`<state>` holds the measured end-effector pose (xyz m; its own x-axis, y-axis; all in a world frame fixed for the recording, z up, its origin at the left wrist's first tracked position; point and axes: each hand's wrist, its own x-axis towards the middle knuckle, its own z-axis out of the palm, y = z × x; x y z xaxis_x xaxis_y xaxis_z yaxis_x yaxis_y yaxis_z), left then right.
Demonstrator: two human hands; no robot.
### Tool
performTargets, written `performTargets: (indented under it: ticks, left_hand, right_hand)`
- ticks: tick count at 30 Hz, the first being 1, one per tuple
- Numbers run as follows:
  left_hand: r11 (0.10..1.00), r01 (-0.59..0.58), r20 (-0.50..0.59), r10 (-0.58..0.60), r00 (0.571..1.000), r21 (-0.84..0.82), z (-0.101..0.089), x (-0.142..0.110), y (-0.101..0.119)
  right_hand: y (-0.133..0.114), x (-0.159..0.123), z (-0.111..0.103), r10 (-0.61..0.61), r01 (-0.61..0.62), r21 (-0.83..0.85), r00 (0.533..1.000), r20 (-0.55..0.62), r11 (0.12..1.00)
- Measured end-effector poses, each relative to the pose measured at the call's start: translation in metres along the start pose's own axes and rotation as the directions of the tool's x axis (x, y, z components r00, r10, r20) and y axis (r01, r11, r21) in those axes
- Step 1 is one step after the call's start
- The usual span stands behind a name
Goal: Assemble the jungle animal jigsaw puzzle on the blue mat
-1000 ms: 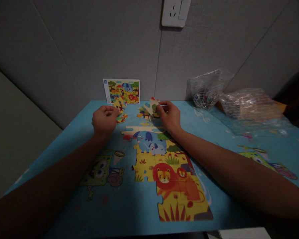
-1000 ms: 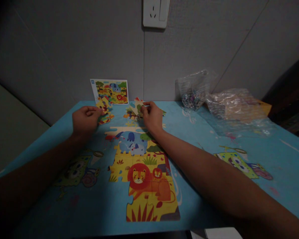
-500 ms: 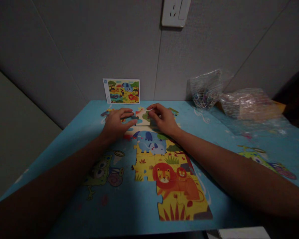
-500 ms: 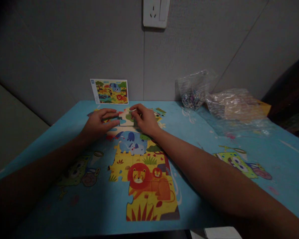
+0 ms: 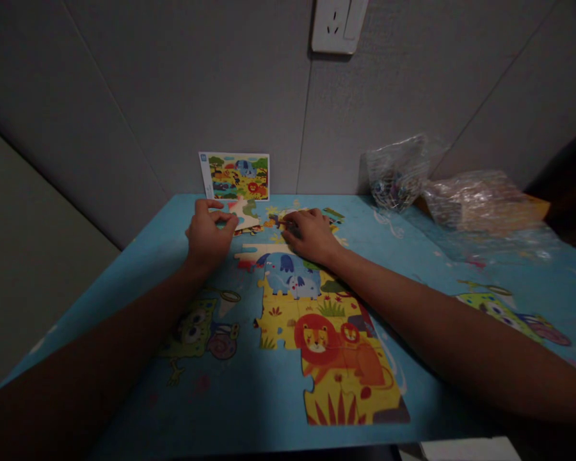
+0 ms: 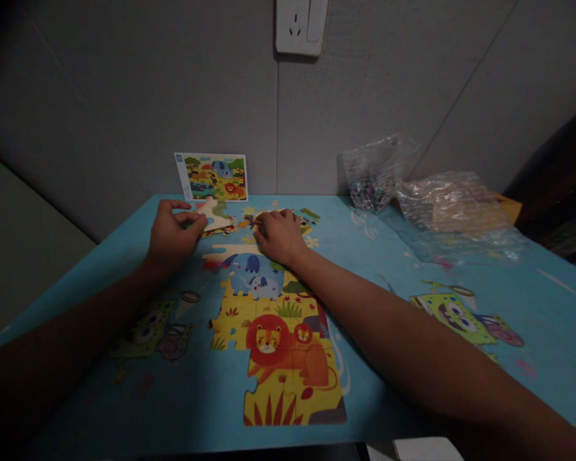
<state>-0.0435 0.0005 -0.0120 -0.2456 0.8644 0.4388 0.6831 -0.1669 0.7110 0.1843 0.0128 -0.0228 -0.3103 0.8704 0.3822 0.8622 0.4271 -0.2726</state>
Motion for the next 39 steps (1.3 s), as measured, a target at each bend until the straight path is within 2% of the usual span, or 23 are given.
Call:
performTargets:
  ticks: [5,8,13,16,26,31,39]
  left_hand:
    - [0.964,-0.080,0.232,0.020,0.972,0.254,0.001,-0.007,0.006]
    - [0.933,-0.110,0.304,0.000,0.953,0.343,0.000,-0.012,0.013]
    - [0.921,-0.116,0.337,-0.017,0.941,0.372,-0.001,-0.013,0.016]
    - [0.918,-0.130,0.355,-0.013,0.935,0.375,-0.001,-0.012,0.015]
    - [0.891,-0.155,0.427,-0.048,0.903,0.427,-0.003,-0.014,0.020]
    - [0.890,-0.196,0.445,-0.009,0.895,0.412,-0.002,-0.015,0.018]
    - [0.876,-0.265,0.530,0.012,0.848,0.404,-0.001,-0.017,0.019]
  right_hand:
    - [0.000,0.001,-0.003,-0.022,0.022,-0.004,1.000,0.018,1.000]
    - [0.000,0.003,-0.003,-0.011,0.011,0.002,1.000,0.023,1.000]
    - [0.002,0.003,-0.001,-0.017,0.017,0.066,1.000,0.001,0.998]
    - [0.000,0.001,-0.002,-0.005,0.006,0.037,1.000,-0.028,0.999]
    - [0.001,0.003,-0.001,0.004,-0.004,0.042,1.000,-0.013,0.999]
    - [0.004,0.004,0.000,0.010,-0.010,0.031,1.000,-0.001,0.999]
    - [0.006,0.004,0.000,0.016,-0.018,0.069,0.999,0.040,0.997]
